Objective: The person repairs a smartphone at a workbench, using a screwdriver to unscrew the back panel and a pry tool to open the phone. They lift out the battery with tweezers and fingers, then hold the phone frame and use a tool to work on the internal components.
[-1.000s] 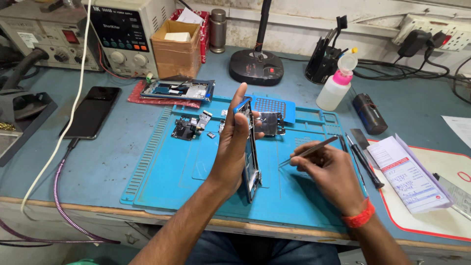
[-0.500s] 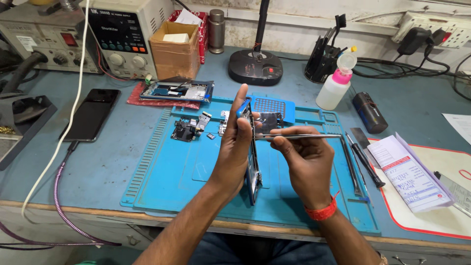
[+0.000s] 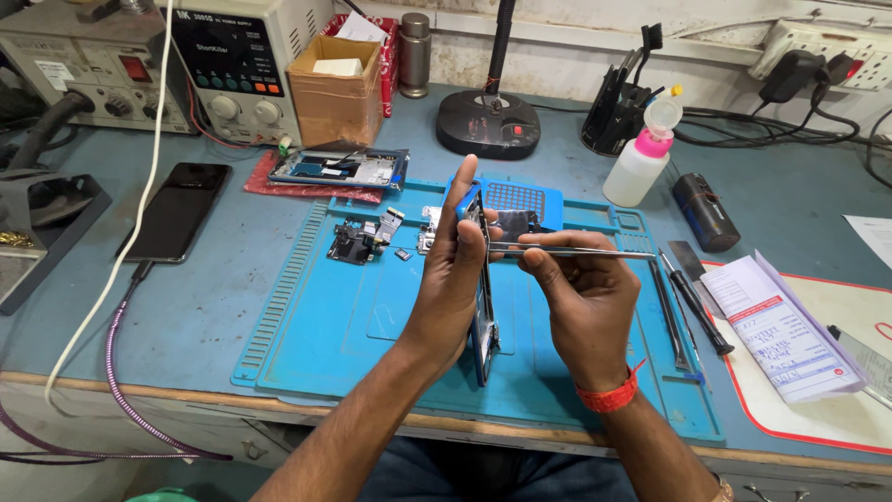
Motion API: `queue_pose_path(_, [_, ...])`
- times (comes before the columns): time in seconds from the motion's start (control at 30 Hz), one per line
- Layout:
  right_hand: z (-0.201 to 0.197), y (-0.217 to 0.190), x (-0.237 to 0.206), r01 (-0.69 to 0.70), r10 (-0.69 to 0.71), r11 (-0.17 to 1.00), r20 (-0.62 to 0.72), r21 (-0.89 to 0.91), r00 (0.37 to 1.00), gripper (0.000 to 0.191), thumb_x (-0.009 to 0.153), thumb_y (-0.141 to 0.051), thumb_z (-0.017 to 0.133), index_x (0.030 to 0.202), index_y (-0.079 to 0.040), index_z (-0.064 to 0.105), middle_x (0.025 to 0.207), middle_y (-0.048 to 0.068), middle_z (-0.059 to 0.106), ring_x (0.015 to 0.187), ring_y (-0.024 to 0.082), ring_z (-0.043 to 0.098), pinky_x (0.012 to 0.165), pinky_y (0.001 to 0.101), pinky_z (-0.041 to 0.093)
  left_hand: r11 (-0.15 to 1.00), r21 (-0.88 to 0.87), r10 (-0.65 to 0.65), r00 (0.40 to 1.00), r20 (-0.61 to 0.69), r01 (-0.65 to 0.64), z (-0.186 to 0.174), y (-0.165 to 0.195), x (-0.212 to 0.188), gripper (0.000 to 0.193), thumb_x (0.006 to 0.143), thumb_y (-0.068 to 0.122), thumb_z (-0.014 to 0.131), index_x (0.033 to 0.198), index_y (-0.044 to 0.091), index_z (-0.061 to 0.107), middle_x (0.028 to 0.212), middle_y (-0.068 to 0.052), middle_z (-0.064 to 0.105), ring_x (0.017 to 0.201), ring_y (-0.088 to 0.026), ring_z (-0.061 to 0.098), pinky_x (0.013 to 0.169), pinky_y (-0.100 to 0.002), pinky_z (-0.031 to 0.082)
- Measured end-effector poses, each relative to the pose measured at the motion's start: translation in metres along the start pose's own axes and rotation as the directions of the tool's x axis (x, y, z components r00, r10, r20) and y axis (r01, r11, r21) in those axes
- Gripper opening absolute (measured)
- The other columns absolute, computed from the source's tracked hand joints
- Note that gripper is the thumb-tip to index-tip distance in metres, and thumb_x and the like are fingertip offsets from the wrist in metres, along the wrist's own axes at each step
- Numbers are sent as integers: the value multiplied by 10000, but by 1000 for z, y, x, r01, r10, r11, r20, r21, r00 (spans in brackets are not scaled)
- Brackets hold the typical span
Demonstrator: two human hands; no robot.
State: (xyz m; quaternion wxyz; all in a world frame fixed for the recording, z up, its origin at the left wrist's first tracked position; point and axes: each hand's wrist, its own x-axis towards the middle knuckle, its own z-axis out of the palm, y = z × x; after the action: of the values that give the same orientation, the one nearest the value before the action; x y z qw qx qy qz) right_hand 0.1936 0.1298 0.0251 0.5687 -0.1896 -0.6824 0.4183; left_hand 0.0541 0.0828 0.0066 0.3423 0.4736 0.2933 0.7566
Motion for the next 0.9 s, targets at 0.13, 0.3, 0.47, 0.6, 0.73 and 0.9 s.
queue_pose_path(0.13, [-4, 6, 6, -73, 70, 992, 28, 104, 997, 162, 966, -60, 732, 1099, 12, 672, 1031, 105, 767, 924, 136, 753, 842, 270, 641, 1000, 10, -15, 1000, -3, 15, -1, 1, 1, 852, 994, 660, 486, 1689, 245, 221, 1271, -18, 506, 1142, -113, 490, 1038, -332, 465])
queue_pose_path(0.3, [-10, 10, 10, -90, 83, 990, 68, 105, 994, 137, 983, -75, 710, 1081, 6, 659, 1030, 101, 760, 939, 152, 760, 856, 297, 652, 999, 18, -42, 999, -1, 42, -2, 4, 0, 843, 1002, 668, 470, 1692, 254, 218, 1286, -19, 502, 1147, -114, 487, 1060, -322, 453])
queue_pose_path(0.47, [-10, 10, 10, -93, 89, 990, 46, 109, 995, 150, 990, -70, 707, 1108, -1, 645, 1049, 101, 757, 941, 148, 750, 868, 299, 647, 999, 25, -23, 1000, 10, 22, -1, 4, 1, 848, 1002, 672, 472, 1693, 251, 217, 1282, -31, 502, 1146, -119, 494, 1028, -332, 471])
queue_pose_path(0.6, [-11, 9, 11, -88, 81, 989, 65, 115, 995, 158, 983, -66, 711, 1107, 3, 643, 1058, 106, 758, 960, 157, 754, 885, 307, 649, 999, 25, -38, 999, 21, 38, -2, 5, 1, 851, 996, 677, 463, 1692, 260, 204, 1282, -28, 499, 1151, -110, 492, 1035, -323, 473])
queue_pose_path(0.73, [-10, 10, 13, -101, 88, 984, 94, 148, 992, 159, 975, -67, 711, 1101, 1, 641, 1058, 108, 755, 970, 169, 768, 886, 310, 654, 999, 30, -35, 999, 24, 34, -2, 4, 1, 853, 993, 677, 468, 1689, 253, 214, 1287, -26, 499, 1149, -112, 498, 1030, -322, 474])
queue_pose_path(0.9, [-10, 10, 12, -86, 78, 985, 57, 150, 995, 161, 982, -65, 711, 1108, -1, 634, 1062, 107, 752, 960, 157, 755, 885, 306, 650, 999, 26, -20, 1000, 24, 19, -1, 3, 1, 855, 1002, 673, 480, 1696, 243, 227, 1268, -34, 508, 1135, -115, 496, 1016, -319, 471])
